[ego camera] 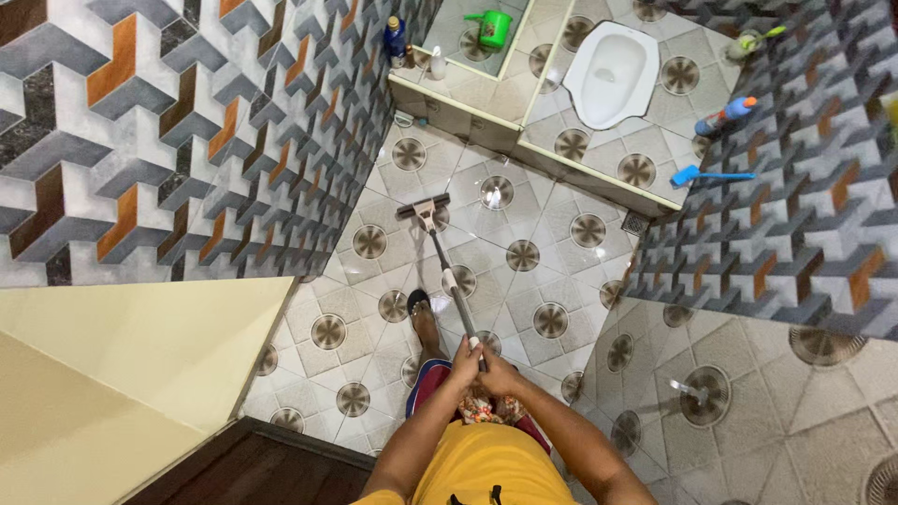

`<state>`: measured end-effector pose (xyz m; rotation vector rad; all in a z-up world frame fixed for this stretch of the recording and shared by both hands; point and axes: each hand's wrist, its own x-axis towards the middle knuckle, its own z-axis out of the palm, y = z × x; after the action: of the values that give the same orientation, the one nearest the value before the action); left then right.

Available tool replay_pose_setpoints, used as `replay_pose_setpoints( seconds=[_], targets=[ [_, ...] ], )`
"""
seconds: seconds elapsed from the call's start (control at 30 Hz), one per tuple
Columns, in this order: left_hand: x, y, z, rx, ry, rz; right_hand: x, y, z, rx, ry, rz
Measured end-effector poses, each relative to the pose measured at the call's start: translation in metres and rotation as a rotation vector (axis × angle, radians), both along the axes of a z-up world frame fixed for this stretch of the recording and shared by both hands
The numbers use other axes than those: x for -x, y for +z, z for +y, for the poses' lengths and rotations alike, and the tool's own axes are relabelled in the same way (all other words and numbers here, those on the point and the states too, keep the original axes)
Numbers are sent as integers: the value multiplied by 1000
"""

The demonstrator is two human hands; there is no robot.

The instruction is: The person mops a tiled floor using a flat mop, moving between a bathroom and an adjacent room. They rinse the mop head by pouring water over it using a green plastic dipper before continuing to mop the tiles.

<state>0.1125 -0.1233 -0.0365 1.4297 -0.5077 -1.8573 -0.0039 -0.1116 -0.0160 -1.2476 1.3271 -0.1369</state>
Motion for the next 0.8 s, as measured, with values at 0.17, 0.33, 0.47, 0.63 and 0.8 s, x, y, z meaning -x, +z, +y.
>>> replay_pose_setpoints(
  seconds=[0.17, 0.33, 0.47, 0.63, 0.8],
  targets=[
    [-37, -1, -58, -120, -81, -157, -32, -5, -52, 43, -42, -50],
    [-83, -4, -127, 66, -153, -263, -88, -4, -119, -26, -51, 17],
    [-128, -4, -180, -124, -298, -347, -126, -14, -160, 74, -91, 51],
    [-149, -17, -218, 34, -309, -483, -160, -21, -194, 51, -75, 231],
    [-157, -12, -203, 30, -398, -597, -157, -18, -186, 123, -26, 130]
  ],
)
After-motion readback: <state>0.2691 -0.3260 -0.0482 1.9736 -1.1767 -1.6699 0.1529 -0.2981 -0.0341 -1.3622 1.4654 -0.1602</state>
